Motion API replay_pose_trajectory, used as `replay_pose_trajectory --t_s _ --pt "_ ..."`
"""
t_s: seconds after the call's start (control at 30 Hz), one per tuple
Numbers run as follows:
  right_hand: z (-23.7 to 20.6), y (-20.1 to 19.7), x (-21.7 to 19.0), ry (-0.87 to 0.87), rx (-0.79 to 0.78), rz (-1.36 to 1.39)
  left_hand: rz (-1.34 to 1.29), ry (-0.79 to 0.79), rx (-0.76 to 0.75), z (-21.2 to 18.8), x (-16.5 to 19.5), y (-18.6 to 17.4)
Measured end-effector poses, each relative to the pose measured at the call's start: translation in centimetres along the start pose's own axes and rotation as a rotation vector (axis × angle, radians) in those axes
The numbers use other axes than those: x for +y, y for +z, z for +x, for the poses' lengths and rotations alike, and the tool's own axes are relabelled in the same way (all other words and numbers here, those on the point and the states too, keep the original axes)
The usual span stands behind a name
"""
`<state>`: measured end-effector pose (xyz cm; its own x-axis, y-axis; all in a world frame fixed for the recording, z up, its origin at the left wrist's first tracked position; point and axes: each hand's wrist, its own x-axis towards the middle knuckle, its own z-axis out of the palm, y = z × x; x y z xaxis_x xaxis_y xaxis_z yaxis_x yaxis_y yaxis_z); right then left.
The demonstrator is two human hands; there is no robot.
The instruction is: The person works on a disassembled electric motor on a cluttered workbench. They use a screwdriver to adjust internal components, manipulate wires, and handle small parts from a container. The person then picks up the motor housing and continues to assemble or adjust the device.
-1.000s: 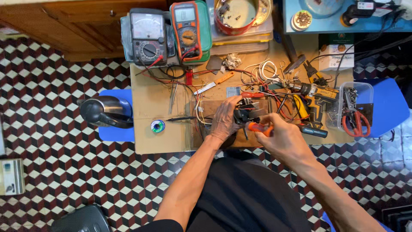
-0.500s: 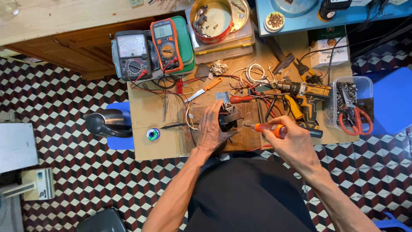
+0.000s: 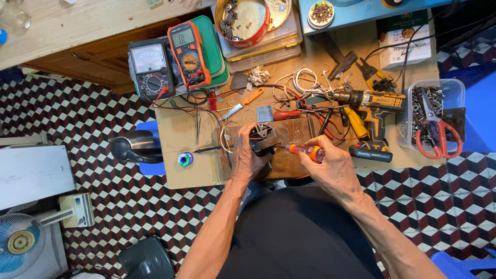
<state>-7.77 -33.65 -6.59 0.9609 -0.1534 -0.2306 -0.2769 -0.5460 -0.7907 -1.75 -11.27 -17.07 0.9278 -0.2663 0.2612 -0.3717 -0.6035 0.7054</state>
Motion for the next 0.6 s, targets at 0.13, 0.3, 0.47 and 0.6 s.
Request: replay_pose_trajectory --t_s 0.13,0.3,0.47,0.6 --pt "0.2 -0.4 0.2 0.065 -0.093 -0.033 -0.011 -0.06 -0.012 0.0 0.1 -0.1" --pt "0.2 -0.1 0.3 0.04 -0.084 -0.007 0.013 -0.09 0.009 -0.2 0.3 0.2" --pt "0.1 -0.1 0.0 -0.03 -0.066 -0.013 -0.001 -0.084 0.029 -0.3 0.4 0.4" --pt "0.5 -0.9 -0.9 -0.077 -0.179 -0.131 -0.007 -0.066 0.046 -0.3 0.6 0.3"
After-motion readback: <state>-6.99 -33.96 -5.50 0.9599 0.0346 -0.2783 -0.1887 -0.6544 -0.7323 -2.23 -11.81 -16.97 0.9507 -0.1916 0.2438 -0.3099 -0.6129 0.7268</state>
